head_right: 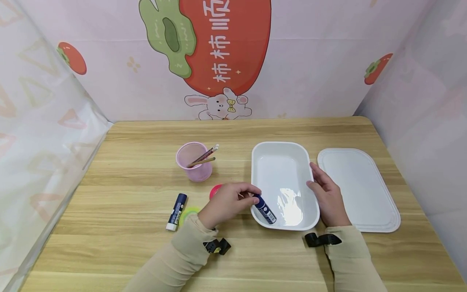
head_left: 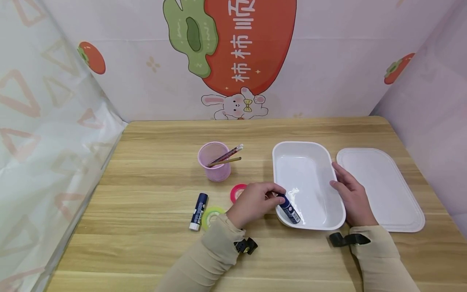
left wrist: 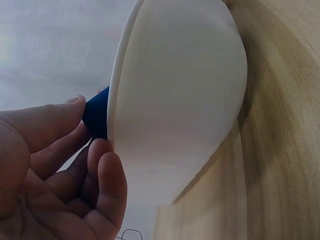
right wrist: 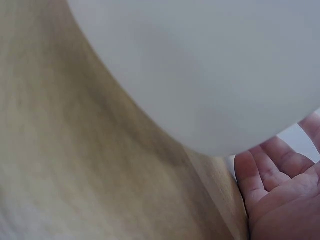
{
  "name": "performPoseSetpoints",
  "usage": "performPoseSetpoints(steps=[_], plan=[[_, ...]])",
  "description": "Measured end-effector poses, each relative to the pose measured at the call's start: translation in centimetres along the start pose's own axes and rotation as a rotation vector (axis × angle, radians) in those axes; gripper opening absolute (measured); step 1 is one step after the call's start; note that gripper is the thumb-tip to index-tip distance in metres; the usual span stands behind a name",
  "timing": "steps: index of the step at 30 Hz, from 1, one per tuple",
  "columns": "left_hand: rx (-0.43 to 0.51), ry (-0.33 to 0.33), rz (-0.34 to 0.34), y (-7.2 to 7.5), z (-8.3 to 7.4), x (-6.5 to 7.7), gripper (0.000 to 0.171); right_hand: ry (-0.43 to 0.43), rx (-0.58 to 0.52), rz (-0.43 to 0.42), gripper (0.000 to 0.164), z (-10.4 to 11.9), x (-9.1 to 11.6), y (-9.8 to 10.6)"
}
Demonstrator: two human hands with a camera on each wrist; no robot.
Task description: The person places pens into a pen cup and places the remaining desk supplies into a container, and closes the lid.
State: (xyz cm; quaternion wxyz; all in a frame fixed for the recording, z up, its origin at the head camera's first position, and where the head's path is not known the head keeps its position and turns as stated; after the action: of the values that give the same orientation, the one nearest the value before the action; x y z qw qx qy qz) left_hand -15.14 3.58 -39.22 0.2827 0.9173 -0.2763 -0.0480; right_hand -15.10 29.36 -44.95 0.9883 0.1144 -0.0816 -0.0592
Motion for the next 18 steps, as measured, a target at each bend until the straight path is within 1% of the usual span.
performPoseSetpoints(steps=[4,9,12,18], plan=[[-0.017,0.011,0.003,0.03,0.08,0.06,0.018,0.003,0.005,0.000,0.055,0.00,-0.02,0.01],[-0.013,0.029,-0.007,0.11,0.33,0.14,0.022,0.014,-0.015,0.003,0.056,0.10,0.00,0.00],[0.002,0.035,-0.011,0.21,0.36,0.18,0.023,0.016,-0.023,0.004,0.056,0.13,0.03,0.01],[0.051,0.047,-0.011,0.57,0.48,0.64,0.025,0.012,0.001,0.003,0.056,0.11,0.03,0.02]])
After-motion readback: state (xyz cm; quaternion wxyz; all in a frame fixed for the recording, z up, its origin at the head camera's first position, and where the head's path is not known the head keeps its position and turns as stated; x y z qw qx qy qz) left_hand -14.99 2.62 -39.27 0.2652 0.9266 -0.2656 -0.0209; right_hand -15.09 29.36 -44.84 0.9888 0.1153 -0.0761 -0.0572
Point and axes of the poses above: each hand's wrist, its own x-axis away from the middle knuckle, its own y-axis out of the back of the hand, z = x × y, the point moved 8 cm from there along -x, towards the middle knuckle, and after that the axes turned 1 degree about -x, right-handed, at the moved point
